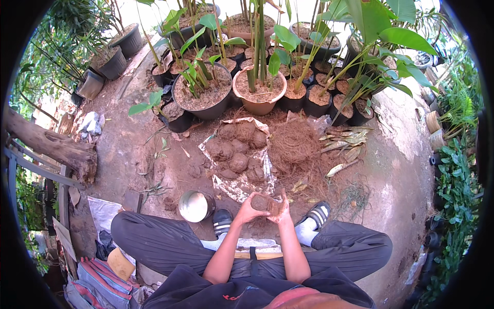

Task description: The person sits on the ground and repeatedly forms small balls of soil by hand. They place the finished balls on a sheet on the ground. The person also picks up a plant stem and wraps soil around its base.

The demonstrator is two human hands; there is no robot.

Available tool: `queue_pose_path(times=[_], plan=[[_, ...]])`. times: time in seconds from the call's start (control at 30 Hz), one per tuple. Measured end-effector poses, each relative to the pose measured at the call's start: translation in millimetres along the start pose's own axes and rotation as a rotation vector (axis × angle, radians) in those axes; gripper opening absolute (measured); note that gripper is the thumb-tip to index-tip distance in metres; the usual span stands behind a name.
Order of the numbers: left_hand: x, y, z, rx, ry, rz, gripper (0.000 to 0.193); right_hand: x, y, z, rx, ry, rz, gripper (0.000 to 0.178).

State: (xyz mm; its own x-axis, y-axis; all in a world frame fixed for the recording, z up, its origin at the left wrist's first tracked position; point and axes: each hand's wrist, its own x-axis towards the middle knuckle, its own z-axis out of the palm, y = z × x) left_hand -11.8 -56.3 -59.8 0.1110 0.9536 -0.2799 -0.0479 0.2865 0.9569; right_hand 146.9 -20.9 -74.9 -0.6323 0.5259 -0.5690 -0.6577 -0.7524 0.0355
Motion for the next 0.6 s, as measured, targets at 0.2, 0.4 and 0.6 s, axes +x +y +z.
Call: queue_pose_path(times=[0.2, 0.4, 0.6], plan=[[-2.4, 28.7, -10.0, -0.031, -0.179, -0.059, 0.089, -2.4, -3.6, 6.2, -0.001, 0.073, 0.082, 0.083], [-2.0, -3.2, -22.5, 0.169, -0.121, -0.011, 0.086, 5.0, 5.8, 4.4, -0.084, 0.142, 0.140, 0.065], [-2.5, 21.2, -29.3, 0.120, -0.094, -0.025, 0.074, 0.6, 18.2, 13.7, -0.309, 0.063, 0.101, 0.065]])
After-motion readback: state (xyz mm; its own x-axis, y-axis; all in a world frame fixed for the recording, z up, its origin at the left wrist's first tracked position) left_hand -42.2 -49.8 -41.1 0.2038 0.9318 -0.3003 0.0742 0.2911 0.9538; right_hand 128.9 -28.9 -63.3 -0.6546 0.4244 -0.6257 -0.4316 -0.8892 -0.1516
